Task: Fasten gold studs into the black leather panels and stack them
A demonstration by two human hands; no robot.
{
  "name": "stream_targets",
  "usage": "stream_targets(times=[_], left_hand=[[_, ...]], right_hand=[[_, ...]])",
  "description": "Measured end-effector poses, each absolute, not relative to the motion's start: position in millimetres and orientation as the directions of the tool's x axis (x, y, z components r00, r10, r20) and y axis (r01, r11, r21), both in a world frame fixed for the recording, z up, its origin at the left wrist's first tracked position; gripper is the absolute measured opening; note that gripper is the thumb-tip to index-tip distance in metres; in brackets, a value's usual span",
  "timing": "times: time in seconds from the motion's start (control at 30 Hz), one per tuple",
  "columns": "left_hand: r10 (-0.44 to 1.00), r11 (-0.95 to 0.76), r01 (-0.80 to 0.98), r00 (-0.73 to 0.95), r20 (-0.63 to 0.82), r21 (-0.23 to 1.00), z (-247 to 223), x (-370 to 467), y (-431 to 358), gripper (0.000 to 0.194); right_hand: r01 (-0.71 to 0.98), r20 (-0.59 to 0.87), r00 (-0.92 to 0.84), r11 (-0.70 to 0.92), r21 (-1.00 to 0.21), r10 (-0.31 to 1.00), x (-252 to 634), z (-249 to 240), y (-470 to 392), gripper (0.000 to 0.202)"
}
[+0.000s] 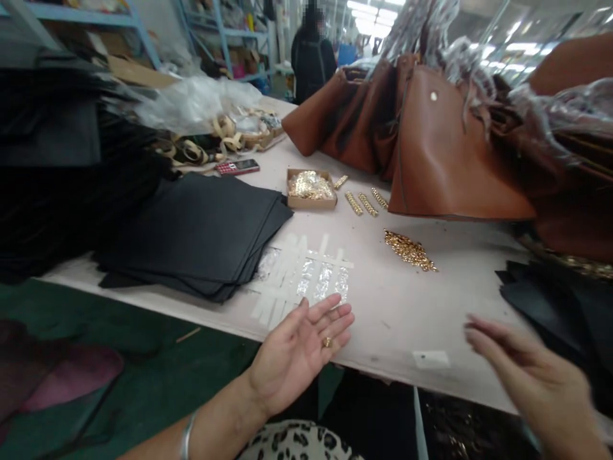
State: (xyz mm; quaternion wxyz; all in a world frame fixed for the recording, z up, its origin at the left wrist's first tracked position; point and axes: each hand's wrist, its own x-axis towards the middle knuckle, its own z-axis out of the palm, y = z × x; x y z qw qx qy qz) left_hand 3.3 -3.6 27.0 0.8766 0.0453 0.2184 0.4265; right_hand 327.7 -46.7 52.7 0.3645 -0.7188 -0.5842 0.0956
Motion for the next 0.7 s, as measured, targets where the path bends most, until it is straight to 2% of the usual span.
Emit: stream_targets(times=[0.03, 0.1, 0.13, 0.2, 0.43, 0.7], left_hand=[[0.775, 0.625, -0.733, 0.541, -0.327, 0.268, 26, 2, -4, 0.056], [0.781, 0.620, -0.738, 0.545, -0.305, 0.268, 25, -1, -7, 0.056], [0.784, 0.617, -0.739, 0.545, -0.298, 0.271, 24, -2, -8, 0.056], [0.796, 0.603, -0.745, 0.536, -0.281, 0.286, 22, -6, -9, 0.055], [0.860, 0.511, -0.792, 0.464, -0.213, 0.336, 16, -15, -11, 0.048], [0.909, 0.417, -0.795, 0.359, -0.213, 0.441, 12, -20, -12, 0.037]], right_hand=[[0.771, 0.262, 0.126, 0.073, -0.633, 0.957, 298, 51, -47, 0.022], [0.687, 0.280, -0.190, 0.331, -0.647, 0.941, 238, 46, -44, 0.022], [0.631, 0.299, -0.298, 0.422, -0.651, 0.907, 211, 43, -41, 0.024], [0.589, 0.288, -0.407, 0.490, -0.643, 0.867, 171, 38, -34, 0.027], [0.623, 0.234, -0.489, 0.525, -0.580, 0.840, 145, 27, -24, 0.026], [0.703, 0.196, -0.555, 0.582, -0.409, 0.809, 134, 24, -17, 0.016]])
